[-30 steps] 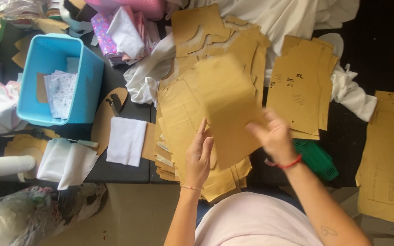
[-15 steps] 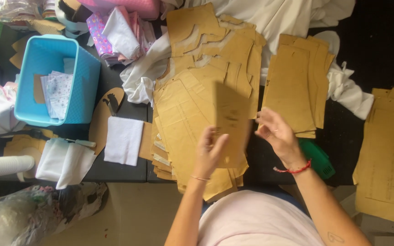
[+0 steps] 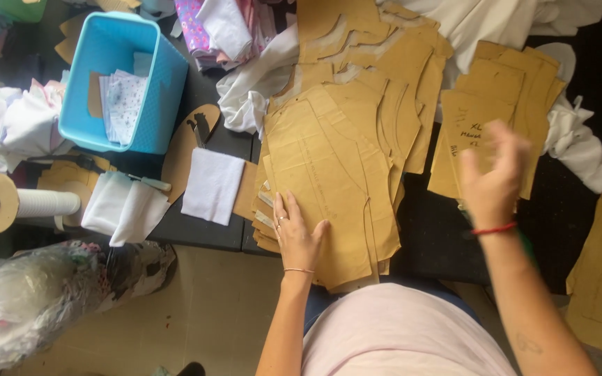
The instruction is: The person reviews a handwritten notebook on a cluttered work table, then puts it aside to sort through a large stack of cardboard garment patterns. They pick up individual pattern pieces, check the markings, and organize them into separate piles.
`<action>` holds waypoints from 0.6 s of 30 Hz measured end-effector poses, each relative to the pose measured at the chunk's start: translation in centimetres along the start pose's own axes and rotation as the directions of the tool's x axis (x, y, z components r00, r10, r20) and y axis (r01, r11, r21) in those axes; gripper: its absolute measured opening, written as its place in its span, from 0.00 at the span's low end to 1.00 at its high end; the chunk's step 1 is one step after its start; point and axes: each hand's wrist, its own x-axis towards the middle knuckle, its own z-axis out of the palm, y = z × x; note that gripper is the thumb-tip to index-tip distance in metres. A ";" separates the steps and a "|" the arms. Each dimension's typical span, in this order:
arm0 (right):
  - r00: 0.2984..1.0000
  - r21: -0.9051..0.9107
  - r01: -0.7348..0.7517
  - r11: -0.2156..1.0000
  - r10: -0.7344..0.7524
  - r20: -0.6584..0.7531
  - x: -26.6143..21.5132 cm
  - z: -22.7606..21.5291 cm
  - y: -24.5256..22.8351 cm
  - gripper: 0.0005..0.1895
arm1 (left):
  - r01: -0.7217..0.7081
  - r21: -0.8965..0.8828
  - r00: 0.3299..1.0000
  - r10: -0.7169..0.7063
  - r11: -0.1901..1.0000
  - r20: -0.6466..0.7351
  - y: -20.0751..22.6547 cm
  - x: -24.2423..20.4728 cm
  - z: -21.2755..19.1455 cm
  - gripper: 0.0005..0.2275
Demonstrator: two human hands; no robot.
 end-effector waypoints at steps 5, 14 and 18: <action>0.541 0.354 -0.790 0.500 0.297 0.787 -5.3 4.4 -6.5 0.19 | 0.080 -0.208 0.994 -0.064 0.975 0.083 0.0 -0.5 -1.4 0.42; 0.450 0.180 -0.741 0.646 0.279 0.849 -6.5 6.7 -8.6 0.20 | 0.043 -0.349 0.999 -0.037 0.936 0.023 -2.2 -0.5 -0.2 0.43; 0.735 0.135 -0.406 0.904 0.236 0.636 -6.9 6.6 -8.5 0.12 | 0.013 -0.347 1.000 -0.016 0.938 -0.006 -2.0 -0.6 -0.2 0.40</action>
